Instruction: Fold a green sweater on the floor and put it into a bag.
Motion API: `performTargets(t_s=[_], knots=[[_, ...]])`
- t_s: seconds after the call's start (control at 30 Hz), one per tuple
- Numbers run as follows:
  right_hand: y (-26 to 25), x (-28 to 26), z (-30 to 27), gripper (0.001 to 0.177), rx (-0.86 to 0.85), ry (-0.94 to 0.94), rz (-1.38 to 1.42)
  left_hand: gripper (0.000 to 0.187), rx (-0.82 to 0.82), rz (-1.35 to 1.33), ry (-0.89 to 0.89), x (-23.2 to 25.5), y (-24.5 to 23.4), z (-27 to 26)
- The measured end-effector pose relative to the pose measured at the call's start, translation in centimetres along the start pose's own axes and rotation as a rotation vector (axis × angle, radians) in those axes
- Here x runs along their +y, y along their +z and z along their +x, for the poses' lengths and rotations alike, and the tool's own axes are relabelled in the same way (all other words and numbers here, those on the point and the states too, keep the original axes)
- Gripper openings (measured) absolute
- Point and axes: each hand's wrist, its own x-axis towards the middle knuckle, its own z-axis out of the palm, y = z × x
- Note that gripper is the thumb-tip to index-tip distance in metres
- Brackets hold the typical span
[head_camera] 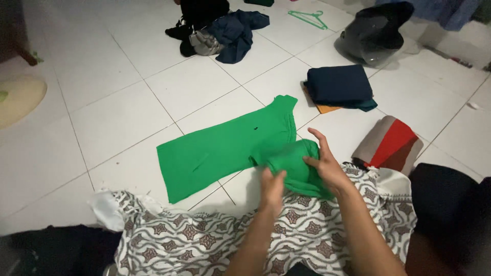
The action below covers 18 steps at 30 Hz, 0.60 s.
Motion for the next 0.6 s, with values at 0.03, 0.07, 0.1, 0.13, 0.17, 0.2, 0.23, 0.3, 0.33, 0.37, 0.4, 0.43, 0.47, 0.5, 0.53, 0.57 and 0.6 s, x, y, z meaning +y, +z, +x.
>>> performTargets(t_s=[0.03, 0.07, 0.1, 0.13, 0.17, 0.2, 0.23, 0.3, 0.33, 0.37, 0.4, 0.43, 0.47, 0.5, 0.53, 0.57, 0.6], knots=[[0.7, -0.2, 0.0, 0.081, 0.007, 0.000, 0.009, 0.053, -0.005, 0.011, -0.001, 0.0, -0.9, 1.1], [1.1, -0.4, 0.1, 0.084, -0.025, -0.065, -0.004, 0.052, 0.012, 0.030, 0.149, 0.0, -1.7, 2.3], [1.6, -0.7, 0.2, 0.087, -0.057, -0.129, -0.017, 0.051, 0.029, 0.049, 0.300, 0.0, -2.4, 3.4], [1.9, -0.8, 0.4, 0.087, -0.050, -0.130, -0.014, 0.051, 0.022, 0.053, 0.299, 1.7, -1.2, 1.1], [2.2, -1.0, 0.7, 0.093, -0.054, -0.114, 0.092, 0.059, 0.071, 0.053, 0.207, 3.4, -0.1, -1.2], [2.6, -1.1, 1.1, 0.100, -0.063, -0.099, 0.199, 0.073, 0.127, 0.053, 0.118, 5.1, 0.9, -3.4], [2.6, -1.3, 1.3, 0.100, -0.061, -0.099, 0.203, 0.073, 0.126, 0.057, 0.118, 3.0, 0.2, -2.8], [2.8, -1.3, 1.3, 0.099, -0.087, 0.030, 0.544, 0.056, -0.140, 0.032, 0.134, -1.5, -1.5, -1.8], [2.4, -0.9, 1.3, 0.099, -0.086, 0.037, 0.546, 0.056, -0.137, 0.034, 0.128, -1.7, -1.7, -2.4], [2.0, -0.6, 1.3, 0.093, 0.010, 0.124, 0.605, 0.057, -0.176, 0.020, 0.175, -1.8, -2.0, -3.0], [1.4, -0.2, 1.3, 0.087, 0.108, 0.211, 0.657, 0.058, -0.216, 0.002, 0.222, -2.1, -2.1, -3.5], [0.0, 1.8, 1.9, 0.087, 0.112, 0.217, 0.654, 0.058, -0.215, -0.001, 0.215, -0.2, -0.9, -5.6], [-1.5, 3.8, 2.3, 0.078, 0.112, 0.268, 0.712, 0.066, -0.162, 0.041, 0.055, 1.7, 0.3, -7.7], [-3.0, 5.7, 2.7, 0.070, 0.113, 0.318, 0.770, 0.077, -0.106, 0.081, -0.105, 3.7, 1.5, -9.7], [-4.2, 6.6, 2.7, 0.070, 0.113, 0.325, 0.764, 0.077, -0.103, 0.075, -0.110, 2.6, 2.1, -9.9], [-5.4, 7.5, 2.7, 0.068, 0.110, 0.337, 0.727, 0.072, -0.192, 0.054, 0.154, 1.5, 2.8, -10.1], [-6.7, 8.3, 2.6, 0.066, 0.107, 0.350, 0.687, 0.067, -0.276, 0.031, 0.419, 0.4, 3.6, -10.3]])
